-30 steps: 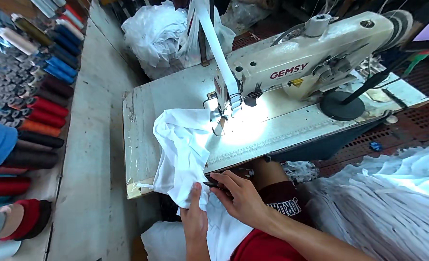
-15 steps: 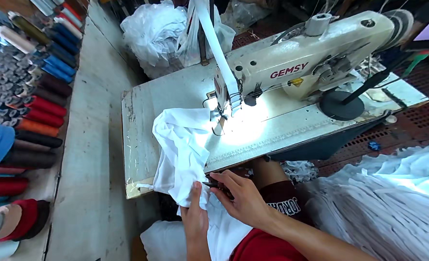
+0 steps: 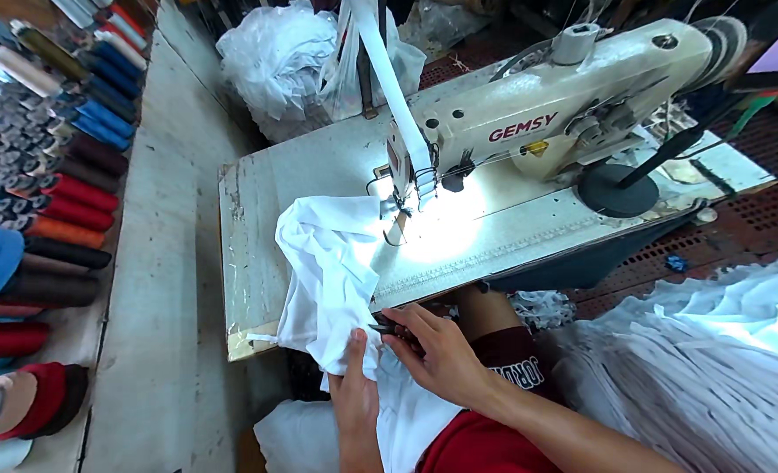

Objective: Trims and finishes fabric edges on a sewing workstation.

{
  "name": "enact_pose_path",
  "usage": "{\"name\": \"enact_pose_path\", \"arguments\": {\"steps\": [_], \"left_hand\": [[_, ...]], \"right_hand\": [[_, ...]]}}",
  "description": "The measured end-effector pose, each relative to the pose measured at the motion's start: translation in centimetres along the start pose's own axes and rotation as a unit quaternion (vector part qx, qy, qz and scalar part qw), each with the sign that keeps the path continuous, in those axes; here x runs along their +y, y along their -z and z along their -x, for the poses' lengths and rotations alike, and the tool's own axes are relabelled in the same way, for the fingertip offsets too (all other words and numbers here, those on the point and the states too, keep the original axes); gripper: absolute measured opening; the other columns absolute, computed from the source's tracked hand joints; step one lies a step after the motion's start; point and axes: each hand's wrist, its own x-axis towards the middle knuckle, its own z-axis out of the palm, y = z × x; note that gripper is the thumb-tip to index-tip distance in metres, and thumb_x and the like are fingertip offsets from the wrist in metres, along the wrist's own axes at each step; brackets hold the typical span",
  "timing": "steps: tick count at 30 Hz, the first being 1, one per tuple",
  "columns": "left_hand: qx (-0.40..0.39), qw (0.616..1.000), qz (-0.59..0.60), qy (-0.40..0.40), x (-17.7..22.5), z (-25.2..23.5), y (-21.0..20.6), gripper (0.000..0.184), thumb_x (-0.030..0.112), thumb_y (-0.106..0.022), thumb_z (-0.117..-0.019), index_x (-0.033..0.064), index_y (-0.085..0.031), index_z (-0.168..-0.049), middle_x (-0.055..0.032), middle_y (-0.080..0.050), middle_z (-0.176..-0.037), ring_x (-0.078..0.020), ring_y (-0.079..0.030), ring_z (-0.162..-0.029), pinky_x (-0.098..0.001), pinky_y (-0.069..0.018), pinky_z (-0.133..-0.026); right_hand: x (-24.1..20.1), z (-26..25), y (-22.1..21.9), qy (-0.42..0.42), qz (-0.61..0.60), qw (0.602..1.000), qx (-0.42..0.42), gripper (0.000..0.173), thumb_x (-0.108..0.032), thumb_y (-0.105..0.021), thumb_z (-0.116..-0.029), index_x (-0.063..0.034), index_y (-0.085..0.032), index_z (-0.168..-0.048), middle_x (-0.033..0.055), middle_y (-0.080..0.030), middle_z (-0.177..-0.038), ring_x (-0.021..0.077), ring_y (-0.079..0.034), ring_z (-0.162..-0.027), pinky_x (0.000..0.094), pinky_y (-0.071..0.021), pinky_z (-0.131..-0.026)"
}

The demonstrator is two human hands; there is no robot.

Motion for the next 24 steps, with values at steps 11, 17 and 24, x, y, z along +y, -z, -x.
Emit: {"name": "enact_pose_path", "arguments": {"steps": [11, 17, 24], "left_hand": [[0.003, 1.000, -0.010, 0.004, 0.10, -0.01, 0.06, 0.022, 0.007, -0.060, -0.0979, 0.0016, -0.059, -0.119, -0.0080, -0.073, -0.097, -0.0142, -0.073, -0.089, -0.0334, -0.0625, -0.082], [-0.003, 1.000, -0.012, 0.000, 0.03, 0.00, 0.14, 0.022, 0.006, -0.062, -0.0965, 0.0004, -0.060, -0.118, -0.0084, -0.073, -0.097, -0.0147, -0.073, -0.089, -0.0333, -0.0624, -0.082], [0.003, 1.000, -0.006, 0.006, -0.05, 0.03, 0.02, 0.023, 0.005, -0.061, -0.0966, -0.0005, -0.059, -0.119, -0.0099, -0.073, -0.098, -0.0157, -0.073, -0.090, -0.0341, -0.0622, -0.084]], "right_hand": [[-0.25, 0.21, 0.01, 0.005, 0.015, 1.000, -0.003, 0.034, -0.030, -0.061, -0.1026, -0.0079, -0.068, -0.127, 0.0055, -0.066, -0.093, 0.0117, -0.062, -0.071, 0.0277, -0.0543, -0.059], [-0.38, 0.17, 0.02, 0.008, 0.023, 1.000, -0.001, 0.033, -0.029, -0.061, -0.1025, -0.0077, -0.069, -0.126, 0.0057, -0.066, -0.093, 0.0117, -0.063, -0.071, 0.0272, -0.0540, -0.059], [-0.42, 0.12, 0.01, 0.018, 0.045, 0.999, 0.006, 0.033, -0.029, -0.060, -0.1026, -0.0077, -0.069, -0.126, 0.0055, -0.068, -0.093, 0.0123, -0.064, -0.072, 0.0278, -0.0549, -0.060]]}}
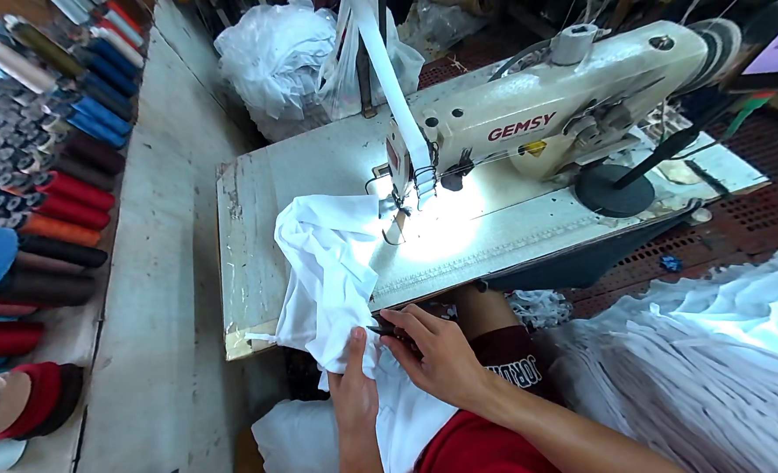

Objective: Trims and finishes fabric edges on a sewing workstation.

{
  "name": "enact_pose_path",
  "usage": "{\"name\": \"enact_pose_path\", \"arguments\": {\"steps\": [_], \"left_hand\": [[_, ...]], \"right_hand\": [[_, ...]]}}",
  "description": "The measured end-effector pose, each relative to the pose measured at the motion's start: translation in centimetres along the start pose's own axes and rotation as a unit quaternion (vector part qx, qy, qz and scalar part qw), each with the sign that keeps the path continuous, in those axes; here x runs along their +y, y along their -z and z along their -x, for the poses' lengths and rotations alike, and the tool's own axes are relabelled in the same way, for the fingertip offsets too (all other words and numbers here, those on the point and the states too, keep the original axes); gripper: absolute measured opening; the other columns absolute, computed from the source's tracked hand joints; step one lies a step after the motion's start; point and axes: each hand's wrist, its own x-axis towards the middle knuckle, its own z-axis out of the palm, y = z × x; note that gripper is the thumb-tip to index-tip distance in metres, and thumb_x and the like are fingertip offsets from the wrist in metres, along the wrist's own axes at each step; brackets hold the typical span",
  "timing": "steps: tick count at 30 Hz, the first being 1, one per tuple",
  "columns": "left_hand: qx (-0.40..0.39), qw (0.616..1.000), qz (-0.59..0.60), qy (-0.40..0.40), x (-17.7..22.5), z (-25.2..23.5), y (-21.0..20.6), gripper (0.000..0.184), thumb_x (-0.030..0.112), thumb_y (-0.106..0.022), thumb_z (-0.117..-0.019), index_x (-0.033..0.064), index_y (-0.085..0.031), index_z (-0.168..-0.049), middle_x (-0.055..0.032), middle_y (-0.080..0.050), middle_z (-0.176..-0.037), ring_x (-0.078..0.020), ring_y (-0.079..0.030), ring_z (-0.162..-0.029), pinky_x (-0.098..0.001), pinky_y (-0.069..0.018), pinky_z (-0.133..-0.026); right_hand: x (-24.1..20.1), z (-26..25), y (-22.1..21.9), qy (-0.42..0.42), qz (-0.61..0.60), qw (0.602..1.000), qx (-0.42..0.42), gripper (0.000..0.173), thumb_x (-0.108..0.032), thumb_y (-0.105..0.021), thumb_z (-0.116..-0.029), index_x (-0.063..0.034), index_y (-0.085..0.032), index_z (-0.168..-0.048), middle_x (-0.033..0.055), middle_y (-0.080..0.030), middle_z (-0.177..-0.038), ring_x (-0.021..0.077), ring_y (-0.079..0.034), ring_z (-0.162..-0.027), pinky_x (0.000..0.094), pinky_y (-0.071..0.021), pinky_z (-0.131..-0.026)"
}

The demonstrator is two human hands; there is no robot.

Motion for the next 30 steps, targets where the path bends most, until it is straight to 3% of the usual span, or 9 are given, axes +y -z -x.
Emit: {"name": "enact_pose_path", "arguments": {"steps": [30], "left_hand": [[-0.002, 1.000, -0.015, 0.002, -0.05, -0.18, -0.09, 0.024, 0.005, -0.063, -0.0953, -0.0007, -0.059, -0.119, -0.0097, -0.073, -0.097, -0.0151, -0.073, -0.088, -0.0331, -0.0628, -0.081]], "right_hand": [[0.30, 0.09, -0.20, 0.004, 0.003, 1.000, 0.006, 0.032, -0.027, -0.061, -0.1011, -0.0077, -0.070, -0.125, 0.0050, -0.067, -0.091, 0.0120, -0.063, -0.071, 0.0273, -0.0536, -0.058]]}}
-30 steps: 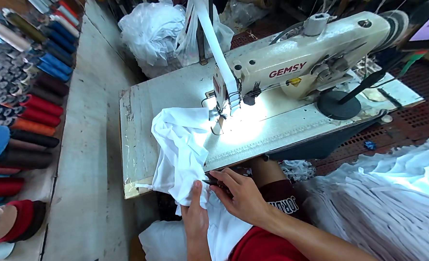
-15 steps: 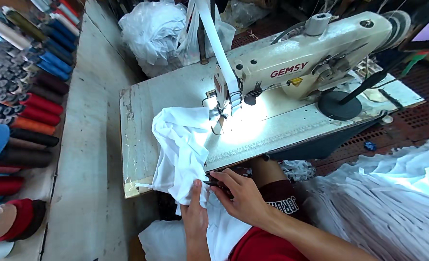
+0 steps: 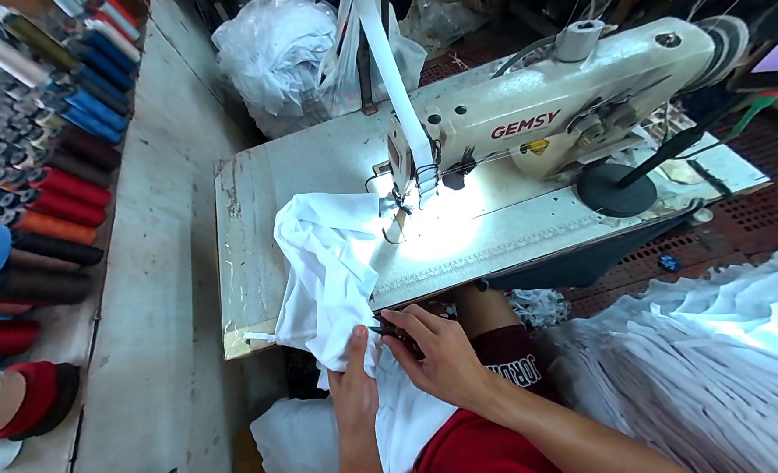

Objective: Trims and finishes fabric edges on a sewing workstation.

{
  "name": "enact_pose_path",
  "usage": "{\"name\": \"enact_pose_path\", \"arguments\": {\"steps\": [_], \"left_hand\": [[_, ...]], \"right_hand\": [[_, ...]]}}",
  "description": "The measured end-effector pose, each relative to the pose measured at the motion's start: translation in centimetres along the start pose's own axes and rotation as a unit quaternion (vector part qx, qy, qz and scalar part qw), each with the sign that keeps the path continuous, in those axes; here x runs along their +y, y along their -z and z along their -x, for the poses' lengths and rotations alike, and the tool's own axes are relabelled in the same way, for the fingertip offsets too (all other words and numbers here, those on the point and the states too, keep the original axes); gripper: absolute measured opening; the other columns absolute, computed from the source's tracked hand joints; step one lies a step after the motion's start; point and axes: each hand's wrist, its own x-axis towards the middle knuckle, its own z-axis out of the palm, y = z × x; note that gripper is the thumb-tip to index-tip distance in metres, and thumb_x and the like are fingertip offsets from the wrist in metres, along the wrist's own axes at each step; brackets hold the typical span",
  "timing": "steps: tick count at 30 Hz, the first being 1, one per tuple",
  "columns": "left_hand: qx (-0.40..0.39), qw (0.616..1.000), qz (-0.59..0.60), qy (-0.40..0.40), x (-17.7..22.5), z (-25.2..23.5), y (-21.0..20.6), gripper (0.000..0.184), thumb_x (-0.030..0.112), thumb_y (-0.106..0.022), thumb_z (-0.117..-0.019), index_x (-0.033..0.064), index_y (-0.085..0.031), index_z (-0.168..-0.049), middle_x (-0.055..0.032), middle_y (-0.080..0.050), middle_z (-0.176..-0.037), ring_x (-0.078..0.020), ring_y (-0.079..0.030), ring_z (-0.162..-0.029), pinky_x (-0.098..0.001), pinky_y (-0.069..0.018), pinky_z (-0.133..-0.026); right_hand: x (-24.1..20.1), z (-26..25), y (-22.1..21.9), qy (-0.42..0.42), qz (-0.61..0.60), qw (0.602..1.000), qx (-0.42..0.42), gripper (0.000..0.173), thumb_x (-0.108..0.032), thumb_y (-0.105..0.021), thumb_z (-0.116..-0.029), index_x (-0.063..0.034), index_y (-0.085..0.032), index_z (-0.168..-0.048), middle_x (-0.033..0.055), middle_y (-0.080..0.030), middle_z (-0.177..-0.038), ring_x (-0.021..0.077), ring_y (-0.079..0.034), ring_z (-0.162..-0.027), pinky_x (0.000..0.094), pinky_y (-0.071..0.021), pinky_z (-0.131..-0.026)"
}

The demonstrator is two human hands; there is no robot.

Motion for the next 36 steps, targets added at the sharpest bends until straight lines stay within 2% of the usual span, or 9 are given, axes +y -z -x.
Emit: {"name": "enact_pose_path", "arguments": {"steps": [7, 10, 14, 19, 23, 30, 33, 35, 36], "left_hand": [[-0.019, 1.000, -0.014, -0.012, -0.4, -0.6, 0.5, 0.021, 0.007, -0.061, -0.0966, -0.0011, -0.060, -0.117, -0.0088, -0.074, -0.096, -0.0152, -0.073, -0.088, -0.0342, -0.0622, -0.083], [-0.009, 1.000, -0.007, 0.007, -0.5, -0.7, 0.6, 0.028, 0.009, -0.062, -0.0966, -0.0021, -0.056, -0.122, -0.0104, -0.073, -0.098, -0.0176, -0.073, -0.088, -0.0361, -0.0630, -0.082], [0.007, 1.000, 0.015, 0.012, -0.2, -0.4, 0.5, 0.028, 0.008, -0.062, -0.0972, 0.0006, -0.056, -0.124, -0.0075, -0.073, -0.101, -0.0157, -0.073, -0.091, -0.0351, -0.0627, -0.084], [0.006, 1.000, 0.013, -0.006, 0.1, -0.3, 0.5, 0.025, 0.005, -0.061, -0.0963, -0.0002, -0.058, -0.120, -0.0068, -0.074, -0.101, -0.0140, -0.073, -0.094, -0.0335, -0.0620, -0.087], [-0.001, 1.000, -0.025, -0.018, 0.4, -0.7, 1.4, 0.024, 0.008, -0.060, -0.0980, 0.0003, -0.058, -0.121, -0.0054, -0.074, -0.100, -0.0130, -0.073, -0.092, -0.0327, -0.0619, -0.086], [0.006, 1.000, -0.003, -0.013, 1.1, -1.4, 2.8, 0.018, 0.011, -0.055, -0.1015, 0.0045, -0.060, -0.118, -0.0040, -0.074, -0.093, -0.0119, -0.072, -0.080, -0.0310, -0.0631, -0.075], [0.009, 1.000, -0.009, -0.025, 1.2, -1.7, 3.4, 0.017, 0.010, -0.055, -0.1016, 0.0044, -0.060, -0.117, -0.0044, -0.073, -0.093, -0.0119, -0.072, -0.080, -0.0308, -0.0630, -0.075], [0.003, 0.998, -0.037, -0.041, 1.6, -1.9, 3.2, 0.019, 0.008, -0.056, -0.1007, 0.0029, -0.059, -0.119, -0.0047, -0.074, -0.095, -0.0119, -0.072, -0.084, -0.0311, -0.0628, -0.080], [-0.006, 0.997, -0.060, -0.052, 2.0, -2.1, 2.8, 0.021, 0.007, -0.056, -0.1003, 0.0021, -0.057, -0.120, -0.0038, -0.074, -0.097, -0.0115, -0.072, -0.088, -0.0310, -0.0623, -0.083]], "right_hand": [[0.0, -0.3, 0.6, 0.027, -0.075, 0.997, 0.012, 0.033, -0.026, -0.062, -0.1028, -0.0042, -0.067, -0.126, 0.0079, -0.067, -0.094, 0.0096, -0.063, -0.074, 0.0231, -0.0548, -0.064], [0.2, -1.3, 1.8, -0.024, -0.140, 0.989, 0.040, 0.036, -0.024, -0.063, -0.1024, 0.0016, -0.064, -0.127, 0.0088, -0.066, -0.095, 0.0050, -0.061, -0.075, 0.0176, -0.0536, -0.064], [0.4, -2.0, 2.5, -0.143, -0.218, 0.962, -0.075, 0.041, -0.036, -0.066, -0.0998, -0.0024, -0.066, -0.124, 0.0030, -0.067, -0.091, 0.0026, -0.058, -0.072, 0.0185, -0.0498, -0.063], [0.9, -2.0, 0.9, -0.264, -0.349, 0.869, -0.231, 0.038, -0.040, -0.070, -0.0969, -0.0075, -0.066, -0.116, -0.0036, -0.056, -0.077, 0.0018, -0.049, -0.062, 0.0189, -0.0425, -0.057], [0.9, -1.4, 0.0, -0.196, -0.404, 0.872, -0.194, 0.024, -0.027, -0.057, -0.1064, -0.0054, -0.066, -0.101, -0.0052, -0.056, -0.077, -0.0022, -0.049, -0.065, 0.0144, -0.0417, -0.060], [4.1, -1.8, 4.6, -0.207, -0.359, 0.909, -0.034, 0.019, -0.021, -0.050, -0.1075, -0.0066, -0.062, -0.109, -0.0065, -0.059, -0.082, -0.0003, -0.051, -0.062, 0.0191, -0.0450, -0.054], [6.1, -2.0, 6.9, -0.238, -0.519, 0.819, 0.055, 0.018, -0.026, -0.047, -0.1090, -0.0150, -0.062, -0.108, -0.0002, -0.071, -0.107, -0.0014, -0.053, -0.059, 0.0148, -0.0404, -0.049], [6.1, -2.3, 7.7, -0.276, -0.639, 0.713, 0.080, 0.020, -0.028, -0.049, -0.1078, -0.0181, -0.062, -0.096, -0.0013, -0.069, -0.088, 0.0001, -0.053, -0.052, 0.0138, -0.0429, -0.046], [5.7, -2.5, 7.6, -0.291, -0.654, 0.695, 0.069, 0.019, -0.029, -0.050, -0.1075, -0.0193, -0.061, -0.095, -0.0059, -0.063, -0.077, -0.0012, -0.051, -0.049, 0.0131, -0.0435, -0.045]]}}
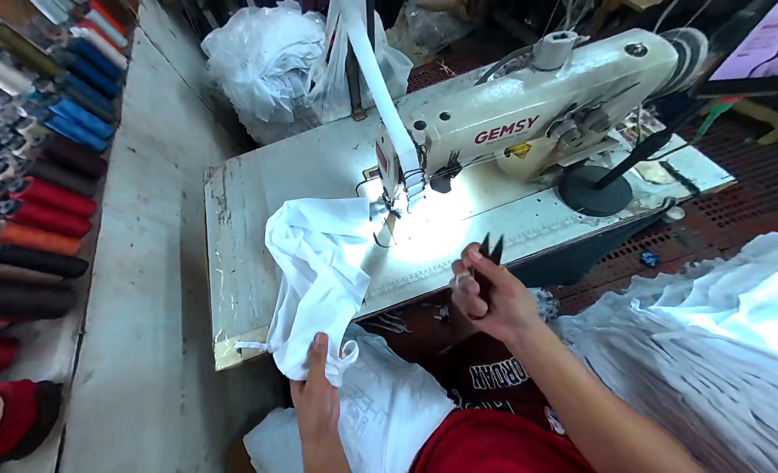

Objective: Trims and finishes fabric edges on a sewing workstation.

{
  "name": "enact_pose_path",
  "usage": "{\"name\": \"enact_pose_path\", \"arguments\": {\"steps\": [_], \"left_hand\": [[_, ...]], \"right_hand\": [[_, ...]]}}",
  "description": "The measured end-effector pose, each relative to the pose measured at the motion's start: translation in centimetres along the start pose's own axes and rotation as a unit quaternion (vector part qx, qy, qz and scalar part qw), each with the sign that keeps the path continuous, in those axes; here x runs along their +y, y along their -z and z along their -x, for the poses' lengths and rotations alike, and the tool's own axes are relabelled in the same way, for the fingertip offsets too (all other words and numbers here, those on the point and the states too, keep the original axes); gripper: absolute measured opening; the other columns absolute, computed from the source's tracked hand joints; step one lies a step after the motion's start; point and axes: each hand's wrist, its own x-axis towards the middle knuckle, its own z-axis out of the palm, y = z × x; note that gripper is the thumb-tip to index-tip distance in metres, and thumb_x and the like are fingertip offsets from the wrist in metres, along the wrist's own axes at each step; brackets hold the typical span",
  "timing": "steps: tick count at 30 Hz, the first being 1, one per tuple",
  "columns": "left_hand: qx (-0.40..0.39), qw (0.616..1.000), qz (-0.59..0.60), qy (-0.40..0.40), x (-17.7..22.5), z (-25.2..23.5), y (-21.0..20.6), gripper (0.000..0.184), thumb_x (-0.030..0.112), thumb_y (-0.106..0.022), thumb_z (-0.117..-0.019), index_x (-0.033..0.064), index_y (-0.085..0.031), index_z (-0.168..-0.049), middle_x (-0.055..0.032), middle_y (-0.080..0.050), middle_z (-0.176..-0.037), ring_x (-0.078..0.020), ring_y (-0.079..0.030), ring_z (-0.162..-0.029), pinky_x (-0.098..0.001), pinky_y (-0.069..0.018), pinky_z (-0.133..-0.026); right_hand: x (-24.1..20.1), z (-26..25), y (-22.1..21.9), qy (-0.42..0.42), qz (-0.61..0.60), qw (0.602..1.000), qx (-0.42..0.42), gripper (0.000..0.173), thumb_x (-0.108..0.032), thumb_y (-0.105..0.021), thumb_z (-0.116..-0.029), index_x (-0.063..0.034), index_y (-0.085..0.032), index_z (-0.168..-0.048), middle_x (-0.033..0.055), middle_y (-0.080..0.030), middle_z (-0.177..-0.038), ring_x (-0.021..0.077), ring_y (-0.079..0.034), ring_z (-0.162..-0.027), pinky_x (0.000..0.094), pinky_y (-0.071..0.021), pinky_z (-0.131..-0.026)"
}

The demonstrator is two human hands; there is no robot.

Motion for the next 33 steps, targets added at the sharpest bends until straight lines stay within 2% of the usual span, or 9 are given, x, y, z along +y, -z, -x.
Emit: {"name": "enact_pose_path", "arguments": {"steps": [2, 5, 9, 14, 20, 24, 27, 29, 33], "left_hand": [[-0.035, 0.998, -0.044, -0.039, 1.2, -0.5, -0.9, 0.023, 0.007, -0.056, -0.1005, 0.0015, -0.056, -0.122, -0.0014, -0.074, -0.101, -0.0107, -0.072, -0.095, -0.0322, -0.0613, -0.089], [-0.092, 0.986, -0.095, -0.102, 4.0, -2.0, -2.7, 0.022, 0.007, -0.055, -0.1018, 0.0009, -0.056, -0.123, 0.0016, -0.074, -0.101, -0.0092, -0.072, -0.096, -0.0318, -0.0613, -0.089], [-0.135, 0.974, -0.123, -0.137, 8.4, -6.3, -4.5, 0.016, 0.010, -0.054, -0.1036, 0.0031, -0.059, -0.117, 0.0019, -0.073, -0.095, -0.0090, -0.071, -0.085, -0.0297, -0.0621, -0.080], [-0.047, 0.979, -0.158, -0.117, 9.7, -15.5, -1.0, 0.012, 0.011, -0.052, -0.1063, 0.0098, -0.062, -0.100, 0.0071, -0.062, -0.067, -0.0016, -0.054, -0.053, -0.0183, -0.0504, -0.054], [-0.007, 0.959, -0.274, -0.079, 4.5, -19.2, 5.2, 0.031, 0.022, -0.054, -0.1073, -0.0023, -0.057, -0.126, -0.0053, -0.074, -0.097, -0.0085, -0.067, -0.072, -0.0270, -0.0568, -0.067], [-0.074, 0.951, -0.299, -0.024, 5.1, -18.2, 7.2, 0.037, 0.025, -0.053, -0.1076, -0.0031, -0.055, -0.131, -0.0110, -0.075, -0.108, -0.0195, -0.074, -0.096, -0.0393, -0.0616, -0.088], [-0.033, 0.814, -0.580, -0.009, 9.1, -16.0, 8.3, 0.057, 0.049, -0.061, -0.1002, -0.0054, -0.068, -0.115, -0.0231, -0.072, -0.105, -0.0351, -0.071, -0.099, -0.0587, -0.0552, -0.090], [-0.014, 0.759, -0.649, -0.049, 11.2, -13.1, 6.7, 0.061, 0.050, -0.063, -0.0989, -0.0091, -0.068, -0.113, -0.0324, -0.069, -0.105, -0.0492, -0.066, -0.102, -0.0709, -0.0471, -0.091], [-0.082, 0.766, -0.618, -0.155, 9.2, -9.1, 0.5, 0.049, 0.041, -0.058, -0.1032, -0.0059, -0.070, -0.110, -0.0236, -0.072, -0.101, -0.0357, -0.070, -0.094, -0.0564, -0.0556, -0.088]], "right_hand": [[1.0, -0.2, -1.6, -0.026, 0.149, 0.988, -0.004, 0.013, -0.027, -0.048, -0.1081, -0.0170, -0.056, -0.105, -0.0093, -0.053, -0.069, -0.0018, -0.044, -0.050, 0.0144, -0.0389, -0.046], [4.3, -1.0, -3.9, -0.062, 0.388, 0.913, -0.115, 0.046, -0.032, -0.062, -0.1027, -0.0046, -0.055, -0.139, 0.0027, -0.067, -0.085, 0.0067, -0.060, -0.068, 0.0273, -0.0540, -0.066], [4.9, -0.3, -7.2, -0.044, 0.346, 0.893, -0.285, 0.034, -0.030, -0.051, -0.1090, -0.0017, -0.067, -0.100, -0.0038, -0.057, -0.073, -0.0011, -0.049, -0.060, 0.0178, -0.0430, -0.056], [-7.2, 0.9, -3.0, 0.082, 0.174, 0.980, 0.048, 0.033, -0.030, -0.044, -0.1081, -0.0223, -0.060, -0.080, -0.0124, -0.054, -0.063, -0.0032, -0.045, -0.050, 0.0143, -0.0382, -0.046], [-18.8, 6.8, 10.5, 0.383, 0.049, 0.890, 0.244, 0.052, -0.039, -0.019, -0.1128, -0.0224, -0.051, -0.075, -0.0112, -0.043, -0.052, 0.0003, -0.041, -0.043, 0.0166, -0.0391, -0.046], [-15.0, 6.3, 9.6, 0.290, 0.122, 0.875, 0.369, 0.050, -0.042, -0.022, -0.1128, -0.0259, -0.052, -0.077, -0.0145, -0.048, -0.053, -0.0021, -0.042, -0.042, 0.0146, -0.0384, -0.043], [-9.1, 3.4, 6.2, 0.152, 0.224, 0.891, 0.364, 0.040, -0.035, -0.031, -0.1135, -0.0153, -0.058, -0.093, -0.0104, -0.059, -0.064, -0.0021, -0.043, -0.043, 0.0141, -0.0377, -0.039], [-4.4, 1.7, 3.4, 0.099, 0.307, 0.911, 0.258, 0.033, -0.025, -0.037, -0.1127, -0.0039, -0.061, -0.110, -0.0034, -0.071, -0.082, -0.0002, -0.049, -0.050, 0.0169, -0.0409, -0.044], [4.3, -2.8, -3.0, 0.039, 0.440, 0.897, -0.008, 0.035, -0.023, -0.046, -0.1090, -0.0029, -0.062, -0.133, 0.0057, -0.070, -0.124, 0.0063, -0.066, -0.081, 0.0270, -0.0558, -0.071]]}}
